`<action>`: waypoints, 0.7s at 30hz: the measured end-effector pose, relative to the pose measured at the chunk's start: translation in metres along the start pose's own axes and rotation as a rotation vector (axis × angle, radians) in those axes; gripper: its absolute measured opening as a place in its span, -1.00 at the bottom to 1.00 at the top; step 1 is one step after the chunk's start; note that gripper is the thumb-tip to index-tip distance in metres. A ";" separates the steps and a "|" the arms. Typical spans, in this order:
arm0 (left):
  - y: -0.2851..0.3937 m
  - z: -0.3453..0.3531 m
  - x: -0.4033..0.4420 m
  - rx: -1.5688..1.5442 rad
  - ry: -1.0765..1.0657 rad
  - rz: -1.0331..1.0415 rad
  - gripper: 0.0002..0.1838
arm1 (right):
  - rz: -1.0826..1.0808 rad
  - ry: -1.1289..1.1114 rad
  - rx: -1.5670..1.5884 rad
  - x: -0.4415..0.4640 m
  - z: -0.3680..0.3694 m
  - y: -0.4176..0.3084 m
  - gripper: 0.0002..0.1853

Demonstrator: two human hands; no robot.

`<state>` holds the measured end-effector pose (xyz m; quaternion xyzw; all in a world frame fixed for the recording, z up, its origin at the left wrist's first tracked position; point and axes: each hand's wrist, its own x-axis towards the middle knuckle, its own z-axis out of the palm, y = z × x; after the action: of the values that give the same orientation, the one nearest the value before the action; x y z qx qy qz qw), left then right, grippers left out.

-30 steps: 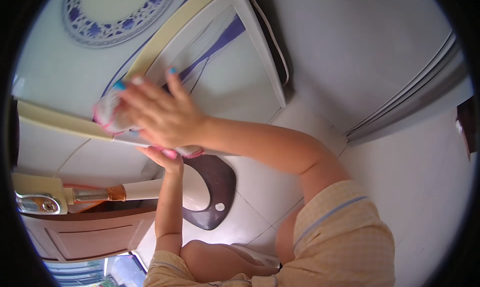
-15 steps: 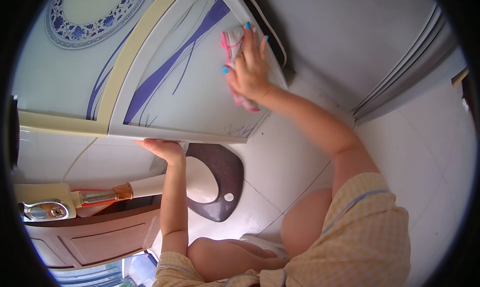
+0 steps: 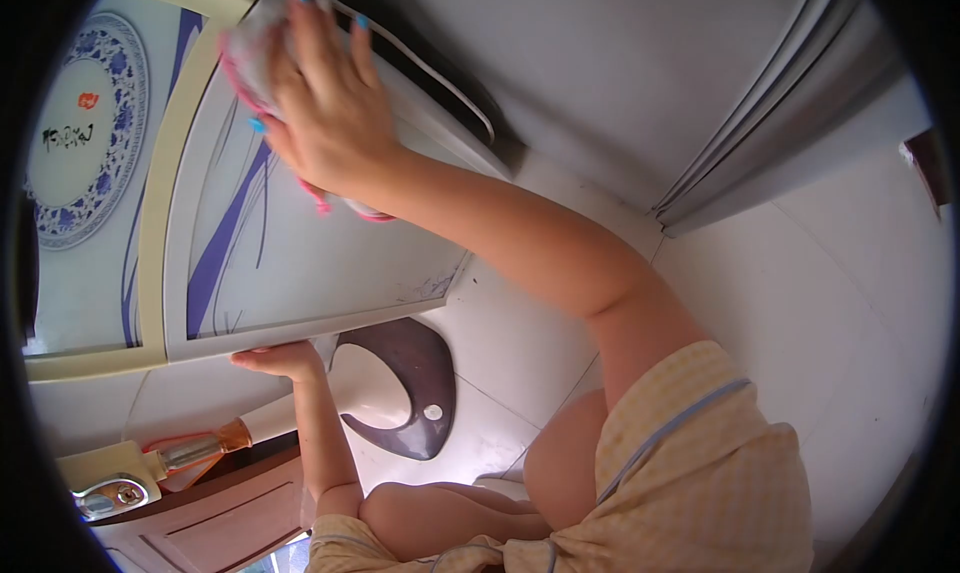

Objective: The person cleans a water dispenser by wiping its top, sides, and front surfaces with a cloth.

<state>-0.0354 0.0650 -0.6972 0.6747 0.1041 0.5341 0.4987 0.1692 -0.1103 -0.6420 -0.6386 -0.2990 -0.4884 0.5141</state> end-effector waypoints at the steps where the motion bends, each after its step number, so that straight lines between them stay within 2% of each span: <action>1: 0.007 0.008 -0.001 -0.033 0.069 -0.041 -0.25 | 0.001 -0.020 0.016 -0.022 -0.001 0.009 -0.36; 3: 0.013 0.017 -0.001 -0.063 0.132 -0.081 -0.26 | 0.036 -0.054 0.018 -0.079 0.000 0.030 -0.41; 5: 0.013 0.017 0.000 -0.032 0.146 -0.011 -0.27 | 0.061 -0.142 -0.028 -0.131 -0.010 0.052 -0.38; 8: 0.008 0.007 0.001 -0.009 0.114 -0.044 -0.27 | 0.066 -0.200 -0.002 -0.149 -0.018 0.059 -0.42; 9: 0.008 0.005 0.001 -0.004 0.117 -0.040 -0.27 | 0.067 -0.198 0.004 -0.144 -0.017 0.053 -0.42; 12: 0.003 0.006 0.002 0.038 0.103 0.015 -0.27 | 0.139 -0.010 0.237 -0.103 -0.007 0.037 -0.39; 14: 0.002 0.001 0.001 0.028 0.107 0.012 -0.25 | -0.034 0.058 0.059 -0.044 0.002 0.023 -0.44; 16: 0.005 0.003 0.003 -0.001 0.123 -0.031 -0.23 | -0.010 0.214 0.104 0.009 0.008 -0.001 -0.57; 18: 0.013 0.013 0.001 -0.033 0.138 -0.082 -0.19 | 0.182 0.198 0.271 0.028 0.015 -0.014 -0.29; 20: 0.024 0.026 -0.003 -0.009 0.140 -0.063 -0.21 | 0.199 0.340 0.344 0.015 0.023 0.002 -0.44; 21: 0.024 0.027 -0.003 -0.004 0.136 -0.071 -0.21 | 0.222 0.297 0.264 0.003 0.013 0.010 -0.53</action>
<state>-0.0238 0.0364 -0.6785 0.6315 0.1606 0.5609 0.5107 0.1832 -0.1013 -0.6433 -0.5158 -0.2092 -0.4741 0.6822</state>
